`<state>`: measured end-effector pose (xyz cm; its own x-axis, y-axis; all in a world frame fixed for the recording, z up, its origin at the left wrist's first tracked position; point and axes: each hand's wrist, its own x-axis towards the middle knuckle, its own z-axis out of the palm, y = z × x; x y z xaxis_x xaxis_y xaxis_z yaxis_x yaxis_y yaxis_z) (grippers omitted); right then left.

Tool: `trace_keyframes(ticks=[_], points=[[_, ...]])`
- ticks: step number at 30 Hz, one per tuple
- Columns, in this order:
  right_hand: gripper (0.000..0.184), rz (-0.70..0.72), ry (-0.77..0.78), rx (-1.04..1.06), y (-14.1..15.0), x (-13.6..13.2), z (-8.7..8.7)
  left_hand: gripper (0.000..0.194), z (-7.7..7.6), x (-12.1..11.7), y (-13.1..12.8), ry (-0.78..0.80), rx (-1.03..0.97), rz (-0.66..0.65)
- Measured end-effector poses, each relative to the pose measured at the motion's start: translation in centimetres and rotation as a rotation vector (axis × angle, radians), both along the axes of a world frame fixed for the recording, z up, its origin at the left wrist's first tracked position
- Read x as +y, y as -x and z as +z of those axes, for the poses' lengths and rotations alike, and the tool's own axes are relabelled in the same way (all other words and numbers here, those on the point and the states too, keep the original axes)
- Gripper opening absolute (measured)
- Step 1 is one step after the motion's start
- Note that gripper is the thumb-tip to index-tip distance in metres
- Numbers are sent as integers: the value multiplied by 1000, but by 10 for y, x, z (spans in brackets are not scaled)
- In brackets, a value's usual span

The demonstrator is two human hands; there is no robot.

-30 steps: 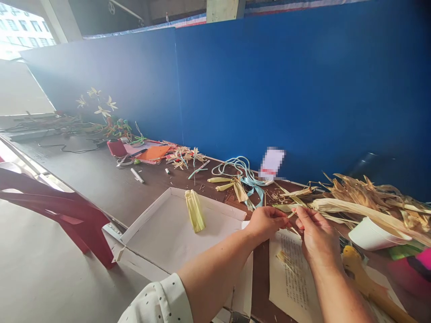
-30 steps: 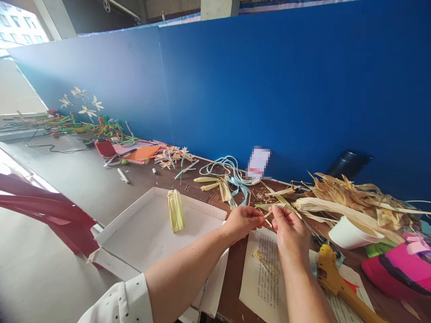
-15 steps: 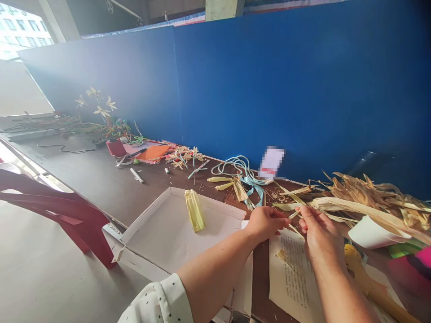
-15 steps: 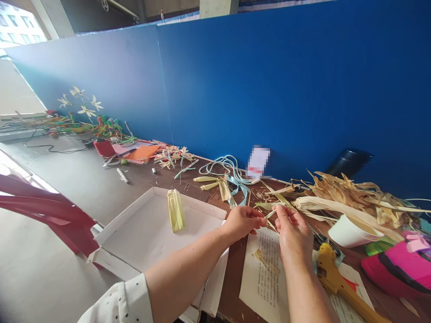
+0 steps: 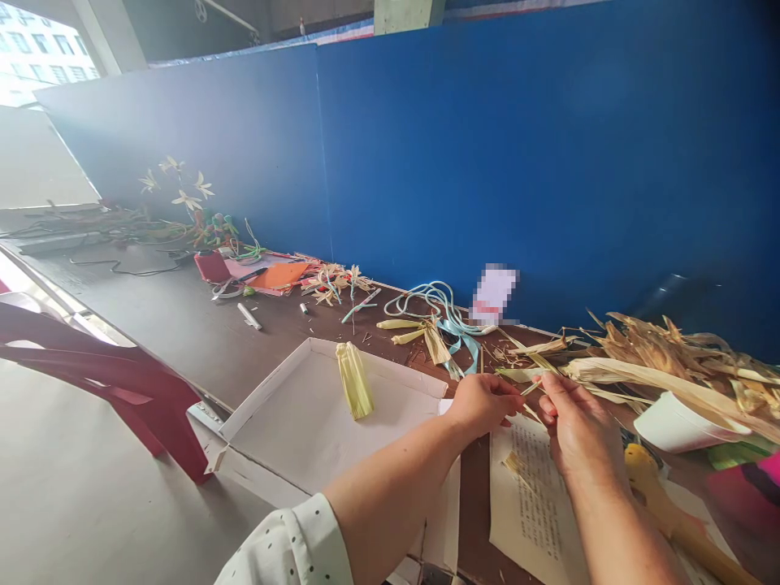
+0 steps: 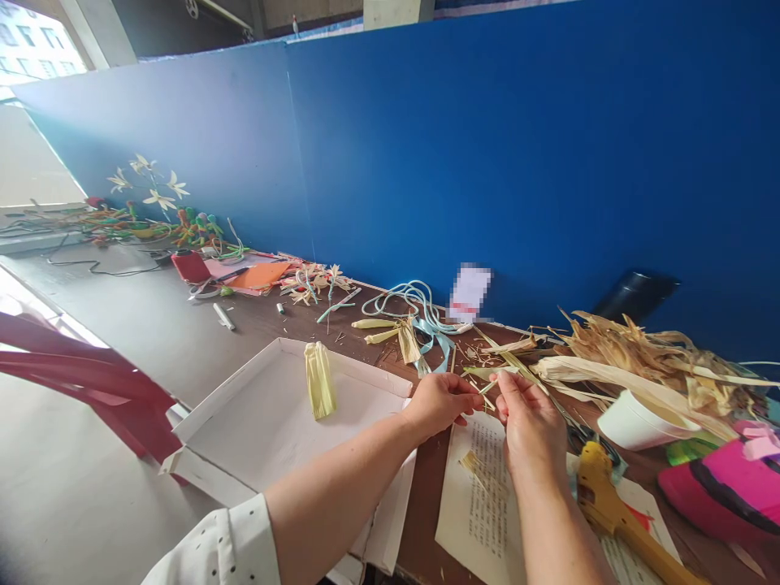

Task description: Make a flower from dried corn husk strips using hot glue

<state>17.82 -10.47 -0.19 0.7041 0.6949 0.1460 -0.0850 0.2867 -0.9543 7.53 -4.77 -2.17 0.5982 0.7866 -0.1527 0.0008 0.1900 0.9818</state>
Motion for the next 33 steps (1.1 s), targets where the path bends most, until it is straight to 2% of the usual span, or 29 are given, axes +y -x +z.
trace_keyframes(ticks=[8, 14, 22, 27, 33], points=[[35, -18, 64, -65, -7, 1, -8, 10, 1, -1, 1, -15, -3, 8], [40, -62, 119, -204, -14, 2, -16, 8, -1, 0, 0, -18, 6, 31], [39, -69, 127, -236, -20, 6, -25, 8, 0, -1, 1, -21, 13, 41], [44, -105, 153, -248, -14, 5, -19, 7, 2, -1, 1, -18, 32, 64], [46, -26, 134, -244, -5, 2, -8, 8, 5, -1, 3, -50, 61, 69]])
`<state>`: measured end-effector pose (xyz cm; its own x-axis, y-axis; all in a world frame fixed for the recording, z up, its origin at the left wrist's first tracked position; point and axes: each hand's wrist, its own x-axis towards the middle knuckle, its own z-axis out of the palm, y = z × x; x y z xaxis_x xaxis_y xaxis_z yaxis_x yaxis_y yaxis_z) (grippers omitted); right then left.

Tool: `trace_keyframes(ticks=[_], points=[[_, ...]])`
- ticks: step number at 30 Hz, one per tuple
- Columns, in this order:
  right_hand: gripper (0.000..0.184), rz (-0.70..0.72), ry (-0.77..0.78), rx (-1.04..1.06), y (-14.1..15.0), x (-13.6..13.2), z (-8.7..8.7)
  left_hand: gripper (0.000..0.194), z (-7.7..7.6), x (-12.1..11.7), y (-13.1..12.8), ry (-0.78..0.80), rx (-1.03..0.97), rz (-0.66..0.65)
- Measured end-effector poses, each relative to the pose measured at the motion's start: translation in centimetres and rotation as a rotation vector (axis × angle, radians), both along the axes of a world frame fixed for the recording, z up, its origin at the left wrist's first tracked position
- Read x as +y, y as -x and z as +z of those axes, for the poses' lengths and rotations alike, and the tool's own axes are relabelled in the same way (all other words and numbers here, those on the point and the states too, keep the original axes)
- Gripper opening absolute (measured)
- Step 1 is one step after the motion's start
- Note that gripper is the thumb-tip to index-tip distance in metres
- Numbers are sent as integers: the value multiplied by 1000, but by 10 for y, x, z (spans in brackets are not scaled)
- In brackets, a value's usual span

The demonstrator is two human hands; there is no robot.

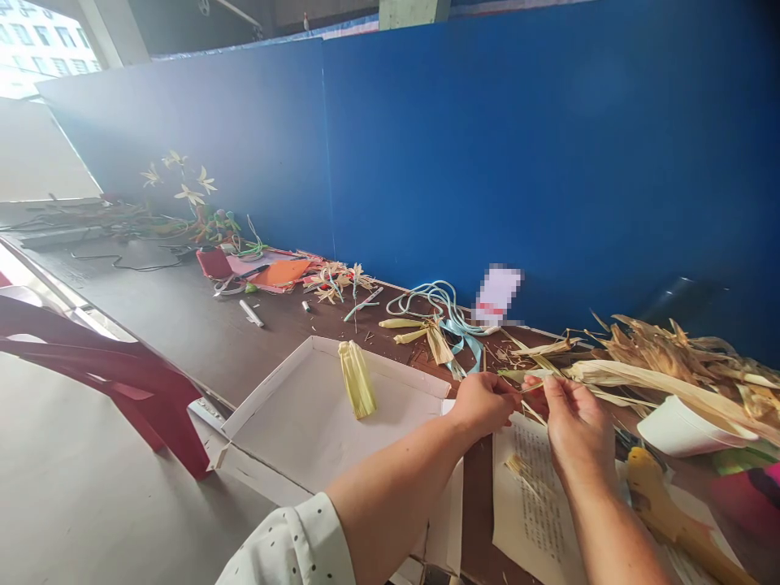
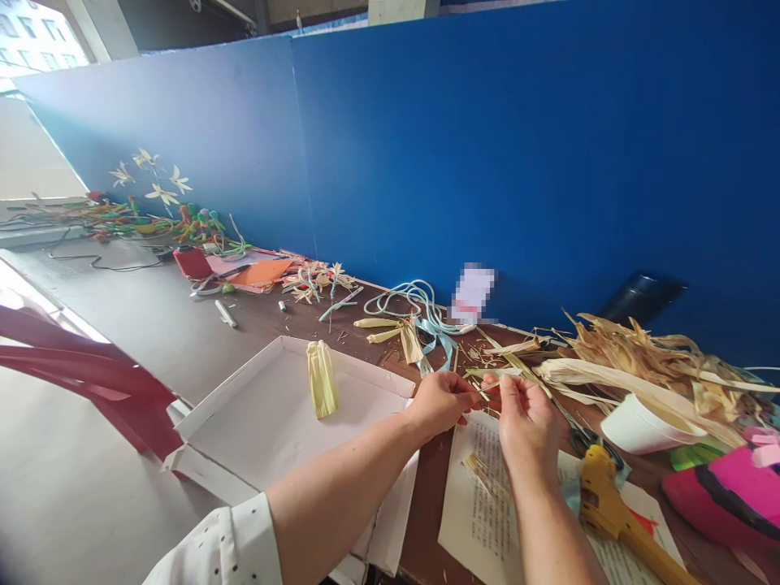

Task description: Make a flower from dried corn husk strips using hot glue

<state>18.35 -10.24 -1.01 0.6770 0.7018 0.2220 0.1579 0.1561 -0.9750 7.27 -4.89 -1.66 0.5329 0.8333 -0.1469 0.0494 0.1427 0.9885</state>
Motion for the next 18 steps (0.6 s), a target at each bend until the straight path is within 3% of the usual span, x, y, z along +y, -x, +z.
trace_keyframes(ticks=[9, 12, 15, 18], points=[[46, 0, -31, -24, -5, 3, -3, 12, -5, 2, -2, -2, 29, -63], [45, -7, -21, -52, -4, 2, -2, 17, -1, -2, 3, -148, 136, -35], [43, -19, -12, -91, -1, 0, 1, 27, 5, -6, 7, -352, 161, 79], [43, -14, -13, -102, 2, 0, 4, 36, 8, -10, 10, -434, 181, 103]])
